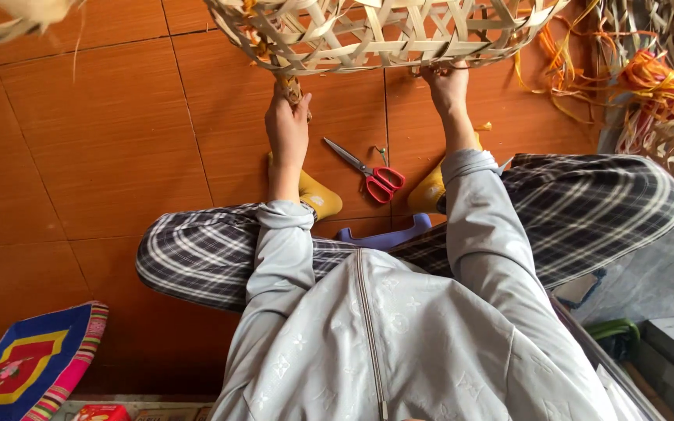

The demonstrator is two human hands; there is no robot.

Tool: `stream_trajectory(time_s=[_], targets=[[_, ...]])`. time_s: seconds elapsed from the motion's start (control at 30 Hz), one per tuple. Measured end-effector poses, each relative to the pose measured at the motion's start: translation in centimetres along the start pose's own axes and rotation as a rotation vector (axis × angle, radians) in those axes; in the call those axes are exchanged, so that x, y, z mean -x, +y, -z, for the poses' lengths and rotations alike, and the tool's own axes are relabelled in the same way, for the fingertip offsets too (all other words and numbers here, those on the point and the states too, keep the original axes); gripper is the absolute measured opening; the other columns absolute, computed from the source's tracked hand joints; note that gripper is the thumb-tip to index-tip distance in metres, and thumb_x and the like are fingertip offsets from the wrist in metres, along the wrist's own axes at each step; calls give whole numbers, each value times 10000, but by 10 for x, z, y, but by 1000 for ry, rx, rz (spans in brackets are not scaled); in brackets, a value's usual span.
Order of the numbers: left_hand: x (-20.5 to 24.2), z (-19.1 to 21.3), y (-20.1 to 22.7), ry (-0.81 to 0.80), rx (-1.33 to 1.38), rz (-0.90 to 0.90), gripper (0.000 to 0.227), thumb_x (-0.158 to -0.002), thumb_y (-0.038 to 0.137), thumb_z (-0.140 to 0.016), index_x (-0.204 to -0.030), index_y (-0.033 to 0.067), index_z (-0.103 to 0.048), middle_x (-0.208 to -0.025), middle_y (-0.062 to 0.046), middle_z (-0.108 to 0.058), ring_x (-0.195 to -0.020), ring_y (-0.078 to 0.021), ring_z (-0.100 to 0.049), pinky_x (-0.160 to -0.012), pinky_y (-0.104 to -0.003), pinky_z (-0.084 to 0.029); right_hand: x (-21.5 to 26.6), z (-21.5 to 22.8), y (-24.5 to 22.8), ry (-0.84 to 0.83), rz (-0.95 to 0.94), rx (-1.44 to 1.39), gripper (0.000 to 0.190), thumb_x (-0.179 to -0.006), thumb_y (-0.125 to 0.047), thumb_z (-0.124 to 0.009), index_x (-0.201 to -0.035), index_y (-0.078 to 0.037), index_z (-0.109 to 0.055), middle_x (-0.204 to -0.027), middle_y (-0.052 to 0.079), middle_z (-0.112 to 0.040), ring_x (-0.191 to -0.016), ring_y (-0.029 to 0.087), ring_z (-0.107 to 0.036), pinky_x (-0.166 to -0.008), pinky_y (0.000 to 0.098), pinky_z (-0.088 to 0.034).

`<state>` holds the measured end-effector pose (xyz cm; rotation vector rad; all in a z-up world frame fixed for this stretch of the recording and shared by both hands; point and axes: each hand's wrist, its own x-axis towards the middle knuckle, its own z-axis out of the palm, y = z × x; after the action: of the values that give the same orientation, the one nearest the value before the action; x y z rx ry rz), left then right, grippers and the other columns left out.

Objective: Weaving bamboo strips to build a decorative structure and trimming excess materials with scissors.

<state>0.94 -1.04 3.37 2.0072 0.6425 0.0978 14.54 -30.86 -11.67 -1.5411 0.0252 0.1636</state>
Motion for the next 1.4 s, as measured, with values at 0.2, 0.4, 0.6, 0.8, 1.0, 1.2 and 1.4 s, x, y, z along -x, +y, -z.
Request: stream_trajectory(time_s=[0.2, 0.4, 0.6, 0.8, 1.0, 1.2, 1.4], targets=[[-7, -10, -19, 90, -163, -271, 308, -969, 156, -763, -1171, 9, -583, -862, -190, -697, -778, -401, -671, -672, -471, -512, -14, 28, 17, -105, -18, 587, 301, -876, -114, -912, -1089, -48, -710, -1037, 91, -767, -966, 196, -730, -853, 354, -595], [6, 6, -4, -36, -46, -189, 550, -977, 164, -762, -1396, 14, -439, -921, -175, -714, -808, -358, -703, -734, -450, -546, 0, 44, 49, -7, -131, 640, 1000, -749, -161, -956, -1512, -79, -315, -1337, 223, -577, -1207, 333, -559, -970, 436, -502], [8, 18, -7, -32, 142, -365, 595, -996, 69, -771, -1485, 69, -432, -1377, -173, -661, -1295, -294, -657, -1173, -419, -486, 3, 55, 81, 37, -41, 334, 935, -919, -92, -951, -1602, -112, -313, -1508, 215, -580, -1360, 358, -580, -1119, 455, -523], [12, 22, -1, -58, 278, -219, 535, -1007, 89, -732, -1470, 81, -463, -1452, -193, -603, -1399, -312, -570, -1171, -400, -511, 20, 64, 88, 62, -150, 648, 310, -804, -31, -787, -1108, -63, -738, -977, 127, -765, -887, 213, -720, -797, 365, -601], [17, 35, -9, -18, 118, -117, 579, -992, 83, -757, -1487, 69, -457, -1480, -209, -569, -1409, -344, -551, -1168, -431, -451, 69, 17, 88, -219, -86, 946, 117, -917, -138, -743, -1002, -89, -807, -969, 186, -754, -907, 363, -737, -823, 407, -585], [22, 37, -6, -33, 174, -145, 530, -1002, 72, -728, -1464, 41, -471, -1504, -194, -565, -1410, -340, -563, -1172, -445, -475, 53, -16, 75, 236, 114, 848, 362, -848, -64, -719, -1207, -39, -683, -1176, 198, -671, -1037, 390, -660, -883, 416, -544], [18, 31, 4, -32, 237, -120, 480, -1017, 73, -698, -1456, 40, -507, -1456, -171, -614, -1405, -289, -569, -1138, -402, -466, 23, -22, 117, 387, -224, 640, 238, -865, -173, -789, -1013, -16, -689, -913, 126, -748, -849, 287, -731, -802, 377, -566]])
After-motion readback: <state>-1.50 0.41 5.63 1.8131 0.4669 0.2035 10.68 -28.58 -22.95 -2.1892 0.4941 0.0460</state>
